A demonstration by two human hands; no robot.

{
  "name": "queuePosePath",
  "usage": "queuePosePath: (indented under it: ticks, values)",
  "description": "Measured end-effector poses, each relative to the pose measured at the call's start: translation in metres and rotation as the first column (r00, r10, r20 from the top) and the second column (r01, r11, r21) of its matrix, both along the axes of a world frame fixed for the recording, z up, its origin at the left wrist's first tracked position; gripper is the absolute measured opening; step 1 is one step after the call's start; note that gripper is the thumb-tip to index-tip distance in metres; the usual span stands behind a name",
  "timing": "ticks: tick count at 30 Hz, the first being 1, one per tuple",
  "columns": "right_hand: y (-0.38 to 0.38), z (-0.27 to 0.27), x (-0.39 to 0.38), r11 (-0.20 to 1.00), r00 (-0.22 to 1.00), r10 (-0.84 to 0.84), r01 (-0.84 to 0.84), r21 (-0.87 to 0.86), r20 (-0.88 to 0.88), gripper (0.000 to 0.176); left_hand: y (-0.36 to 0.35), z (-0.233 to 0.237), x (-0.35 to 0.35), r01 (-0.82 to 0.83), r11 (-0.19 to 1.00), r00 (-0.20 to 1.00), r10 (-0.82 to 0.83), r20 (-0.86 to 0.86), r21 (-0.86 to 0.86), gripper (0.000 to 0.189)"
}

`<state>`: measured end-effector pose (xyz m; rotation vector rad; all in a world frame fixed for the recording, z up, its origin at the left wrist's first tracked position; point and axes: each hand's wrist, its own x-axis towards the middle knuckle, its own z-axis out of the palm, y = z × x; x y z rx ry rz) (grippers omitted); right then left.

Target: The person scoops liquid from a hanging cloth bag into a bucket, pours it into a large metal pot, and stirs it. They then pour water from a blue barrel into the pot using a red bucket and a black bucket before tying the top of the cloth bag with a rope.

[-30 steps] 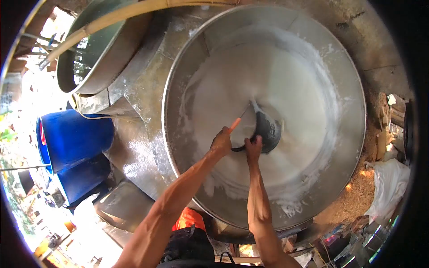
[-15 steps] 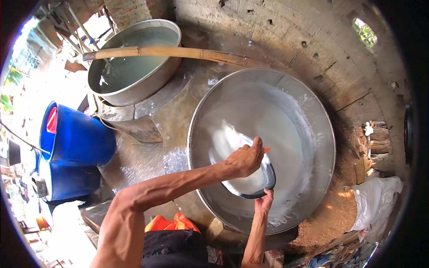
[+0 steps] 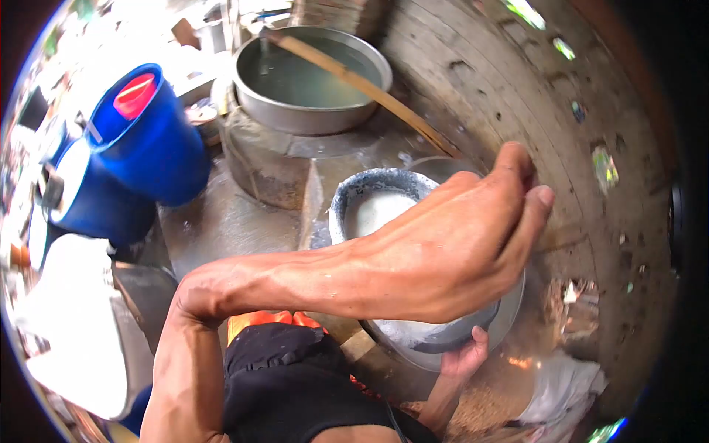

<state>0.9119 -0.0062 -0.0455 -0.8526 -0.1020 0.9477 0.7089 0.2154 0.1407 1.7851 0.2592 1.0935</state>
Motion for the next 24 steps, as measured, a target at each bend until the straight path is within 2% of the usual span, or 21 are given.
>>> queuePosePath:
  ticks: [3, 6, 8, 11, 12, 14, 17, 18, 21, 24]
  values:
    - [0.017, 0.009, -0.045, 0.993, 0.993, 0.114, -0.114, 0.005, 0.019, 0.057, -0.010, 0.013, -0.072, -0.032, 0.999, 0.998, 0.033, 0.048, -0.030, 0.027]
    - [0.045, 0.006, -0.102, 0.950, 0.949, 0.312, -0.313, 0.008, 0.041, 0.055, -0.022, 0.006, -0.138, -0.135, 0.988, 0.986, 0.141, 0.090, -0.078, 0.031]
    - [0.065, -0.015, -0.139, 0.915, 0.915, 0.404, -0.404, -0.005, 0.009, 0.054, -0.031, 0.003, -0.198, -0.188, 0.971, 0.982, 0.191, 0.005, -0.146, 0.034]
    - [0.110, -0.046, -0.207, 0.787, 0.786, 0.617, -0.617, -0.001, -0.035, 0.053, -0.031, -0.027, -0.274, -0.358, 0.928, 0.934, 0.357, -0.031, -0.107, 0.033]
    - [0.101, -0.036, -0.227, 0.762, 0.762, 0.647, -0.647, -0.012, -0.025, 0.052, -0.054, -0.011, -0.301, -0.393, 0.905, 0.919, 0.395, -0.022, -0.163, 0.034]
    - [0.134, -0.059, -0.278, 0.688, 0.689, 0.725, -0.725, -0.013, -0.026, 0.052, -0.056, -0.025, -0.352, -0.514, 0.849, 0.857, 0.515, -0.026, -0.125, 0.034]
    - [0.172, -0.078, -0.358, 0.565, 0.560, 0.822, -0.825, 0.019, -0.100, 0.047, -0.066, -0.037, -0.427, -0.710, 0.691, 0.702, 0.710, -0.057, -0.138, 0.034]
    - [0.181, -0.077, -0.391, 0.546, 0.546, 0.838, -0.838, -0.008, -0.030, 0.046, -0.070, -0.040, -0.454, -0.745, 0.647, 0.661, 0.749, -0.049, -0.158, 0.034]
    - [0.192, -0.047, -0.489, 0.396, 0.386, 0.915, -0.915, -0.079, 0.114, 0.051, -0.092, -0.036, -0.538, -0.875, 0.462, 0.476, 0.875, -0.082, -0.145, 0.035]
    - [0.202, -0.014, -0.587, 0.264, 0.229, 0.931, -0.960, -0.093, 0.283, 0.039, -0.110, -0.043, -0.607, -0.941, 0.274, 0.289, 0.956, -0.052, -0.200, 0.032]
